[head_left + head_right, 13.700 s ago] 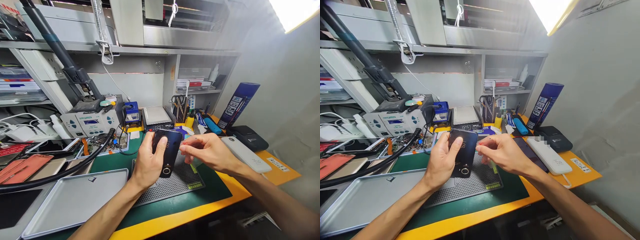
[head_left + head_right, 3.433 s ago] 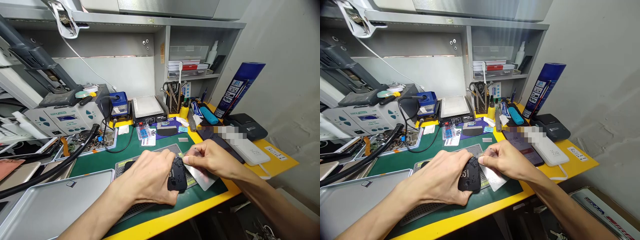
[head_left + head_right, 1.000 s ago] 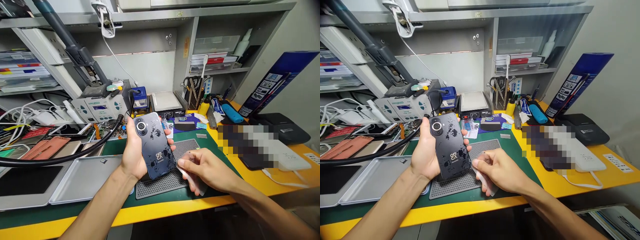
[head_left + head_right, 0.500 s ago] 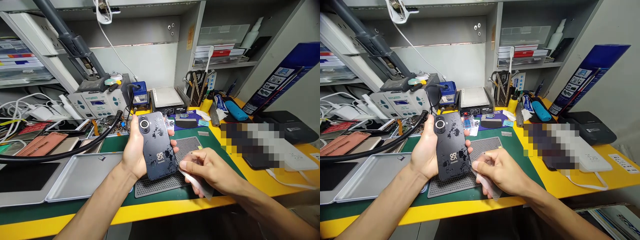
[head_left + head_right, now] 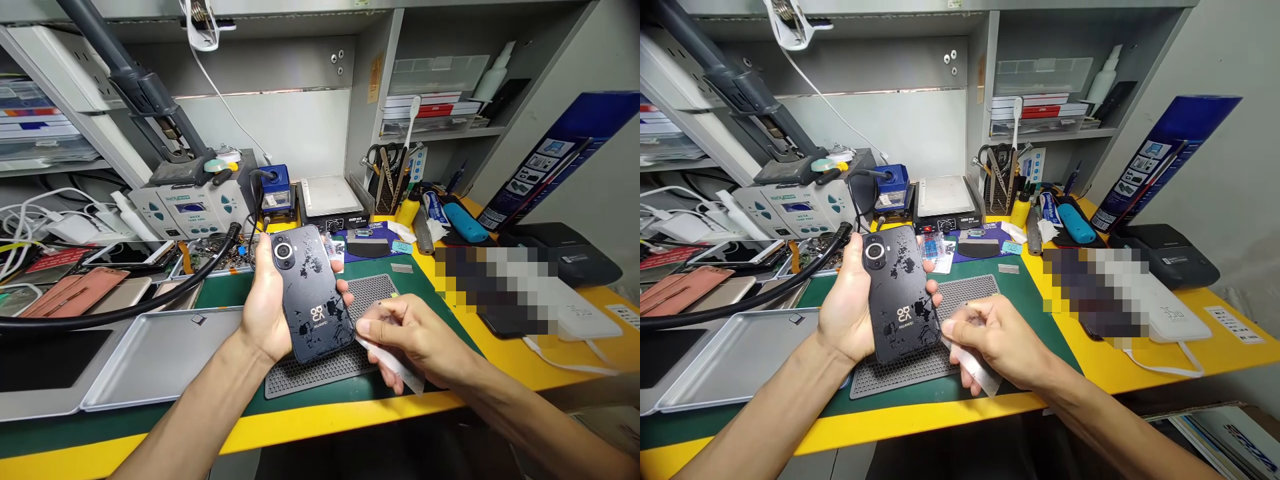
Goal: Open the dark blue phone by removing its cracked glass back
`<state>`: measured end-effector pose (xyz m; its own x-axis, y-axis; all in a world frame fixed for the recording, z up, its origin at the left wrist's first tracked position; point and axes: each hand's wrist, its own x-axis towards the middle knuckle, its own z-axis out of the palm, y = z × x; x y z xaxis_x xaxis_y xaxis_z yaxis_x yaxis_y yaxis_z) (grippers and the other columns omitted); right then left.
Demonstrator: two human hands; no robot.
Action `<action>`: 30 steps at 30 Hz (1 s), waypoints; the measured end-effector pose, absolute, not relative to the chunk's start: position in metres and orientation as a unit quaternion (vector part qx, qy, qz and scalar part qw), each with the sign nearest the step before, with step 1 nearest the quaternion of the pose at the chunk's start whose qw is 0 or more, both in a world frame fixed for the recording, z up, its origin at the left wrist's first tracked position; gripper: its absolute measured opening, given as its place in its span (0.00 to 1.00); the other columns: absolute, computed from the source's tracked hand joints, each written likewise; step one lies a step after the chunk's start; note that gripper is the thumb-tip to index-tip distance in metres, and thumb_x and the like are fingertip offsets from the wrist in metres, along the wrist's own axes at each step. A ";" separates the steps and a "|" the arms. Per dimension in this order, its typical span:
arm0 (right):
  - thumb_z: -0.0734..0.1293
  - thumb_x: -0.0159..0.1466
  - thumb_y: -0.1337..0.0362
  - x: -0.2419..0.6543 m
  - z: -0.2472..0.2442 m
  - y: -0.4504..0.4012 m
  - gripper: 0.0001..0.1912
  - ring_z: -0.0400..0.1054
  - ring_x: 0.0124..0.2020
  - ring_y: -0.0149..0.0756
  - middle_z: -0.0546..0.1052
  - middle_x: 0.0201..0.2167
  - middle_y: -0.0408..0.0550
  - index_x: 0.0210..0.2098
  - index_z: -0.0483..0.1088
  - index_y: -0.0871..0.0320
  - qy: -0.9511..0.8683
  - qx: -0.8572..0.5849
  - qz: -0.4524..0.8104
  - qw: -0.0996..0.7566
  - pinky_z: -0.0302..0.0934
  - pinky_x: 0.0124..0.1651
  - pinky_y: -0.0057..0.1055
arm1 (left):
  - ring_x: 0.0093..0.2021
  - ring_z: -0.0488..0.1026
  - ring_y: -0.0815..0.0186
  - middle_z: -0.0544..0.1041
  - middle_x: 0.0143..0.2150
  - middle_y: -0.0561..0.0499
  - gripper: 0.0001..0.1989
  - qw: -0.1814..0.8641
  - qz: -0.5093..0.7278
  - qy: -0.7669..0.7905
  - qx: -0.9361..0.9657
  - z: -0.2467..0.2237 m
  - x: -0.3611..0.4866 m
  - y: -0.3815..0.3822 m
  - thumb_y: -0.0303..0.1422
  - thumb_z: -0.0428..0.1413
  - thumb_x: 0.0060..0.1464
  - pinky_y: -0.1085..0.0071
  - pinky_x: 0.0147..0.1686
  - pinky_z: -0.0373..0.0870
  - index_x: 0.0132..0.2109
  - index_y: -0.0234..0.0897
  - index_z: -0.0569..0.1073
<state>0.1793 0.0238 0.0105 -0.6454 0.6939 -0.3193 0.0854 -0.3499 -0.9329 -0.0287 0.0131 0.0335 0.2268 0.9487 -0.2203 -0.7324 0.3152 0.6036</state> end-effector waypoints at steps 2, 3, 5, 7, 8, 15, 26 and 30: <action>0.74 0.60 0.51 0.179 0.010 0.024 0.20 0.68 0.14 0.29 0.73 0.17 0.42 0.24 0.70 0.61 -0.535 -0.363 0.735 0.203 0.64 0.15 0.23 | 0.36 0.82 0.53 0.81 0.41 0.43 0.36 0.757 0.555 0.285 0.193 0.033 -0.029 0.013 0.63 0.36 0.62 0.51 0.41 0.79 0.51 0.41 0.74; 0.74 0.60 0.51 0.179 0.010 0.024 0.20 0.68 0.14 0.29 0.73 0.18 0.42 0.24 0.70 0.61 -0.535 -0.361 0.737 0.202 0.64 0.15 0.23 | 0.36 0.82 0.53 0.81 0.41 0.43 0.36 0.757 0.554 0.286 0.194 0.033 -0.029 0.013 0.62 0.36 0.62 0.51 0.41 0.79 0.52 0.41 0.74; 0.74 0.60 0.52 0.179 0.010 0.025 0.20 0.68 0.14 0.29 0.74 0.19 0.42 0.25 0.70 0.61 -0.529 -0.360 0.741 0.203 0.65 0.15 0.23 | 0.36 0.82 0.53 0.81 0.41 0.43 0.36 0.759 0.553 0.285 0.195 0.032 -0.030 0.013 0.62 0.36 0.62 0.50 0.41 0.79 0.52 0.41 0.74; 0.74 0.60 0.52 0.178 0.010 0.025 0.20 0.68 0.14 0.28 0.74 0.19 0.42 0.25 0.70 0.61 -0.526 -0.361 0.743 0.205 0.65 0.15 0.23 | 0.36 0.82 0.51 0.81 0.42 0.43 0.36 0.762 0.549 0.282 0.195 0.031 -0.031 0.015 0.62 0.36 0.62 0.49 0.41 0.79 0.51 0.40 0.74; 0.74 0.60 0.52 0.178 0.011 0.025 0.20 0.68 0.14 0.28 0.74 0.19 0.42 0.25 0.70 0.61 -0.526 -0.361 0.742 0.207 0.65 0.15 0.23 | 0.37 0.82 0.51 0.81 0.42 0.43 0.37 0.763 0.548 0.281 0.195 0.030 -0.032 0.015 0.63 0.36 0.62 0.49 0.40 0.79 0.51 0.40 0.75; 0.75 0.58 0.55 0.178 0.010 0.022 0.18 0.67 0.13 0.29 0.74 0.17 0.42 0.25 0.70 0.61 -0.516 -0.364 0.742 0.225 0.62 0.14 0.22 | 0.36 0.81 0.50 0.80 0.42 0.42 0.37 0.768 0.552 0.270 0.179 0.028 -0.031 0.015 0.63 0.36 0.62 0.49 0.40 0.79 0.51 0.40 0.75; 0.73 0.60 0.50 0.173 0.009 0.021 0.22 0.64 0.11 0.29 0.71 0.13 0.41 0.22 0.67 0.59 -0.510 -0.375 0.725 0.273 0.59 0.14 0.23 | 0.35 0.79 0.53 0.78 0.39 0.44 0.40 0.739 0.602 0.270 0.137 0.035 -0.021 0.011 0.64 0.34 0.61 0.53 0.37 0.79 0.47 0.37 0.75; 0.71 0.61 0.48 0.172 0.005 0.023 0.22 0.65 0.12 0.29 0.72 0.14 0.40 0.24 0.65 0.58 -0.512 -0.376 0.723 0.270 0.60 0.14 0.23 | 0.35 0.78 0.54 0.79 0.38 0.44 0.39 0.726 0.616 0.277 0.129 0.036 -0.018 0.012 0.62 0.33 0.62 0.54 0.38 0.78 0.45 0.37 0.76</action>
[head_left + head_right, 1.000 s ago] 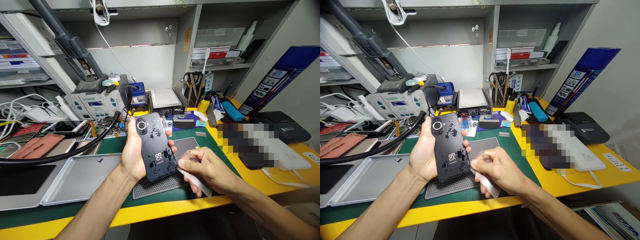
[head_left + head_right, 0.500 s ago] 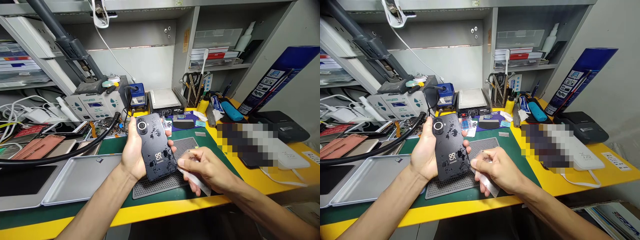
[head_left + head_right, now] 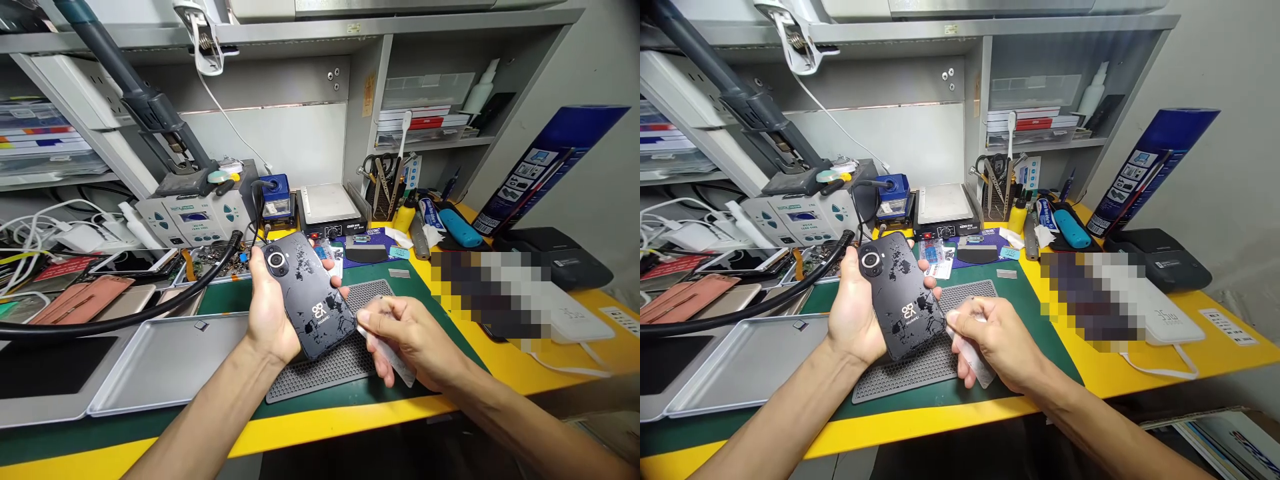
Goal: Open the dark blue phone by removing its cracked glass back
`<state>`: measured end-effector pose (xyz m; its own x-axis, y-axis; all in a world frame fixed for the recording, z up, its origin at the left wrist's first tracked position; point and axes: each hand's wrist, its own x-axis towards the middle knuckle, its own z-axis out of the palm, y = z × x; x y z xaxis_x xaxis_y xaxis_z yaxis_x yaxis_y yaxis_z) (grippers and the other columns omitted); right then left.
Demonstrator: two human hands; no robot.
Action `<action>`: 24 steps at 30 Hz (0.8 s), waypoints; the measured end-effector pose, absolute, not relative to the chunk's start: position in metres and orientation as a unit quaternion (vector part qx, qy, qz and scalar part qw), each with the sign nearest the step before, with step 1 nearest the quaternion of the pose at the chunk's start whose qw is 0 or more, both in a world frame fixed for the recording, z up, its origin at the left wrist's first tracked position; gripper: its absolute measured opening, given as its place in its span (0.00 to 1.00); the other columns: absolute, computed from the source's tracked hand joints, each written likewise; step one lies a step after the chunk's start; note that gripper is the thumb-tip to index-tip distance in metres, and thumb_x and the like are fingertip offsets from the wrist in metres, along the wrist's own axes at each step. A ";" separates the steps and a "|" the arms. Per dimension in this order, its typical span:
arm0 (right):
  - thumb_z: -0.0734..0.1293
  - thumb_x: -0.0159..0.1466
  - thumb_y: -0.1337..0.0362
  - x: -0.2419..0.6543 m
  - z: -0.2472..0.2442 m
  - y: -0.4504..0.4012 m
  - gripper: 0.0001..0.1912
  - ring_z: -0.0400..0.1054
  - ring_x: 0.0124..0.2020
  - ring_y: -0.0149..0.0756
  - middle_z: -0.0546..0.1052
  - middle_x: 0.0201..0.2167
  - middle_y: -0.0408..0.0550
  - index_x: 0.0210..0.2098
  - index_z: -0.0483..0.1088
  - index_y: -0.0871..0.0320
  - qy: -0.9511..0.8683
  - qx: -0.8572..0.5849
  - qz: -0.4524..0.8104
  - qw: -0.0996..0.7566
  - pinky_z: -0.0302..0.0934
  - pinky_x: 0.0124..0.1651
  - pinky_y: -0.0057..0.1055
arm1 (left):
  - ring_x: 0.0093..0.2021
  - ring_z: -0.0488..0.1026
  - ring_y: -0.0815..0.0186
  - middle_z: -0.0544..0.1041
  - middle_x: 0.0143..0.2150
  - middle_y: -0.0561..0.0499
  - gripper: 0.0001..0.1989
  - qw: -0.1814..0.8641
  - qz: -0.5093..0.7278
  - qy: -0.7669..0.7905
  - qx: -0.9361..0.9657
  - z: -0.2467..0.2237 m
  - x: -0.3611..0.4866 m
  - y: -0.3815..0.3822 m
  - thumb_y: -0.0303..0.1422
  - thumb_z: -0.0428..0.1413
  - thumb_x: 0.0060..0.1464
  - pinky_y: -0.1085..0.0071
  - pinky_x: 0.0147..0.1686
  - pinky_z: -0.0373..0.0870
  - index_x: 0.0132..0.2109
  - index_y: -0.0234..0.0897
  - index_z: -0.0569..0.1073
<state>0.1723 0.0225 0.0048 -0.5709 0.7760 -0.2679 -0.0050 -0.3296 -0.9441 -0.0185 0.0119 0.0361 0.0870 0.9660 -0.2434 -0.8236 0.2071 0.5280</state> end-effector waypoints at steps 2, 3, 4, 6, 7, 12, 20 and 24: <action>0.70 0.63 0.47 0.173 0.005 0.025 0.23 0.65 0.12 0.29 0.72 0.14 0.41 0.24 0.65 0.58 -0.520 -0.373 0.728 0.246 0.60 0.15 0.23 | 0.34 0.79 0.54 0.79 0.37 0.43 0.38 0.719 0.620 0.290 0.118 0.037 -0.019 0.014 0.61 0.32 0.64 0.53 0.37 0.78 0.45 0.37 0.76; 0.69 0.63 0.46 0.174 0.006 0.026 0.23 0.66 0.12 0.30 0.72 0.14 0.42 0.25 0.65 0.58 -0.526 -0.372 0.730 0.229 0.60 0.15 0.24 | 0.34 0.79 0.54 0.79 0.37 0.42 0.39 0.717 0.620 0.299 0.110 0.038 -0.019 0.015 0.60 0.32 0.64 0.52 0.38 0.78 0.45 0.36 0.76; 0.69 0.64 0.45 0.176 0.008 0.028 0.24 0.67 0.13 0.31 0.74 0.15 0.43 0.25 0.65 0.58 -0.529 -0.372 0.733 0.212 0.61 0.15 0.24 | 0.35 0.79 0.53 0.80 0.37 0.40 0.39 0.716 0.618 0.308 0.101 0.039 -0.020 0.016 0.60 0.31 0.64 0.52 0.38 0.78 0.45 0.34 0.75; 0.67 0.65 0.43 0.181 0.015 0.031 0.25 0.69 0.15 0.32 0.76 0.19 0.45 0.27 0.66 0.59 -0.553 -0.391 0.714 0.180 0.63 0.16 0.25 | 0.37 0.80 0.51 0.80 0.39 0.36 0.40 0.716 0.612 0.325 0.084 0.040 -0.023 0.017 0.59 0.30 0.65 0.49 0.40 0.78 0.46 0.31 0.75; 0.67 0.65 0.42 0.185 0.019 0.032 0.25 0.70 0.16 0.32 0.76 0.20 0.44 0.28 0.68 0.59 -0.582 -0.410 0.682 0.167 0.62 0.17 0.25 | 0.38 0.80 0.50 0.80 0.40 0.35 0.40 0.716 0.610 0.331 0.077 0.040 -0.025 0.018 0.58 0.30 0.65 0.48 0.41 0.77 0.45 0.31 0.75; 0.71 0.64 0.50 0.198 0.050 0.036 0.18 0.76 0.29 0.35 0.82 0.31 0.46 0.45 0.78 0.56 -0.812 -0.424 0.283 0.283 0.69 0.28 0.28 | 0.38 0.80 0.50 0.79 0.39 0.35 0.37 0.727 0.592 0.346 0.046 0.044 -0.029 0.017 0.58 0.31 0.65 0.46 0.41 0.76 0.42 0.33 0.73; 0.69 0.68 0.67 0.175 0.082 0.037 0.07 0.81 0.38 0.39 0.84 0.39 0.49 0.41 0.81 0.56 -0.970 -0.118 0.076 0.199 0.75 0.44 0.30 | 0.34 0.78 0.53 0.77 0.36 0.38 0.36 0.765 0.534 0.359 0.035 0.044 -0.031 0.017 0.60 0.32 0.64 0.55 0.36 0.77 0.39 0.34 0.71; 0.70 0.66 0.66 0.174 0.088 0.041 0.08 0.81 0.38 0.40 0.85 0.39 0.47 0.42 0.82 0.53 -0.971 -0.137 0.123 0.152 0.75 0.44 0.31 | 0.33 0.78 0.52 0.77 0.36 0.39 0.36 0.773 0.525 0.354 0.033 0.044 -0.033 0.016 0.60 0.32 0.63 0.53 0.35 0.77 0.41 0.34 0.71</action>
